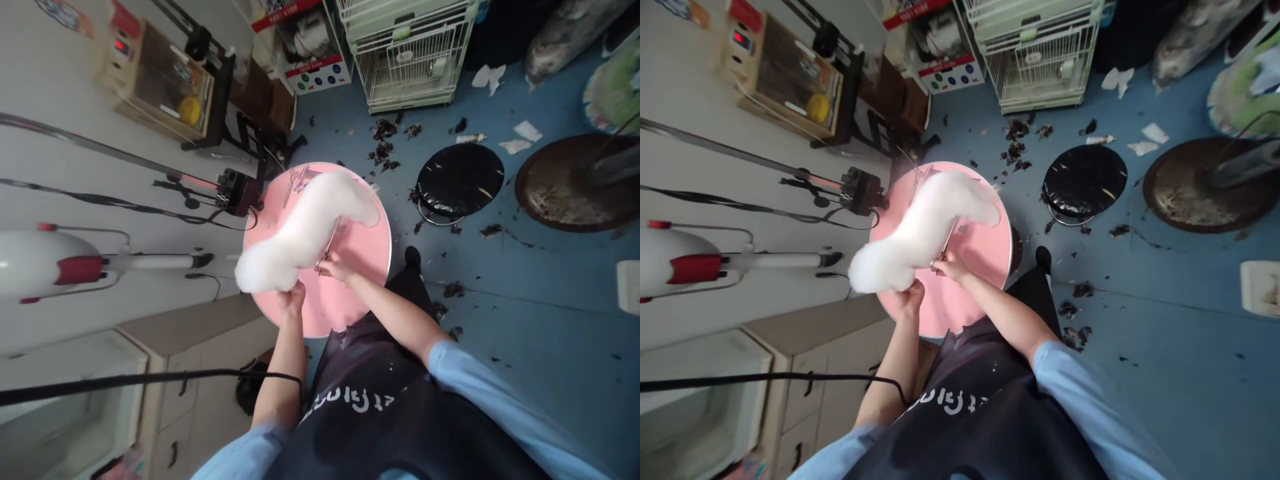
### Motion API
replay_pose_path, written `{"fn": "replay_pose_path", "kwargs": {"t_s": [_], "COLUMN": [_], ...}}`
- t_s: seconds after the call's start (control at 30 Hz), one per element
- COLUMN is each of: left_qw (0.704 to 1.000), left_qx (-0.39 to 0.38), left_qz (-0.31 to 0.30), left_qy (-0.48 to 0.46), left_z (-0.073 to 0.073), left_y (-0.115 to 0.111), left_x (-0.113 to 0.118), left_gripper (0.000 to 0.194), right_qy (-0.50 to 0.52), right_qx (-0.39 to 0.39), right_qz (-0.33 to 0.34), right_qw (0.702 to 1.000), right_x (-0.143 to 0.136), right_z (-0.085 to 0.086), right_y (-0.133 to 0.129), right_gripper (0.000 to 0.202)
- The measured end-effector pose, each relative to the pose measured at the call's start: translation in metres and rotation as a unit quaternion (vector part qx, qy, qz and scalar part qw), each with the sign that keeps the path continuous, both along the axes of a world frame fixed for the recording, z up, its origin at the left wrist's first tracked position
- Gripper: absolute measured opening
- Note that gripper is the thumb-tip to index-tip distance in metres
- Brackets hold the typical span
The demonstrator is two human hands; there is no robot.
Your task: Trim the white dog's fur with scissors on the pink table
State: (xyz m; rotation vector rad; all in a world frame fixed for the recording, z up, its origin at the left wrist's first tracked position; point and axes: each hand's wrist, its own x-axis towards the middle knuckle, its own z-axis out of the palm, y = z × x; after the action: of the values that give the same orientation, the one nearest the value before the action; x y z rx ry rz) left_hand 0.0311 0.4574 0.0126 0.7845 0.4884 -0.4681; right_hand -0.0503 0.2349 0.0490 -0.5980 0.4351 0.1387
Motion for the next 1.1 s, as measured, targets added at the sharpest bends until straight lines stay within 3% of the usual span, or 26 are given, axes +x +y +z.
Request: {"fn": "replay_pose_path", "kwargs": {"t_s": [0.2, 0.43, 0.73, 0.93, 1.1], "left_qw": [0.996, 0.995, 0.992, 0.995, 0.995], "left_qx": [0.087, 0.095, 0.114, 0.098, 0.099], "left_qz": [0.009, 0.016, -0.054, -0.016, -0.018], "left_qy": [0.024, 0.029, -0.009, 0.023, 0.022], "left_z": [0.022, 0.039, 0.030, 0.030, 0.033], "left_y": [-0.007, -0.014, 0.002, -0.001, -0.004], "left_x": [-0.003, -0.011, -0.005, -0.005, -0.006], "left_gripper": [0.034, 0.037, 0.040, 0.047, 0.047], "right_qy": [-0.014, -0.013, -0.012, -0.004, -0.012], "right_qx": [-0.015, -0.024, 0.014, 0.017, 0.038], "right_qz": [-0.034, -0.033, -0.034, -0.017, -0.022], "right_qw": [0.999, 0.999, 0.999, 1.000, 0.999], "right_x": [0.007, 0.013, 0.014, 0.013, 0.010], "right_z": [-0.006, -0.016, -0.022, -0.024, -0.026], "right_y": [0.013, 0.018, 0.014, 0.011, 0.010], "right_gripper": [0.016, 0.018, 0.020, 0.024, 0.024]}}
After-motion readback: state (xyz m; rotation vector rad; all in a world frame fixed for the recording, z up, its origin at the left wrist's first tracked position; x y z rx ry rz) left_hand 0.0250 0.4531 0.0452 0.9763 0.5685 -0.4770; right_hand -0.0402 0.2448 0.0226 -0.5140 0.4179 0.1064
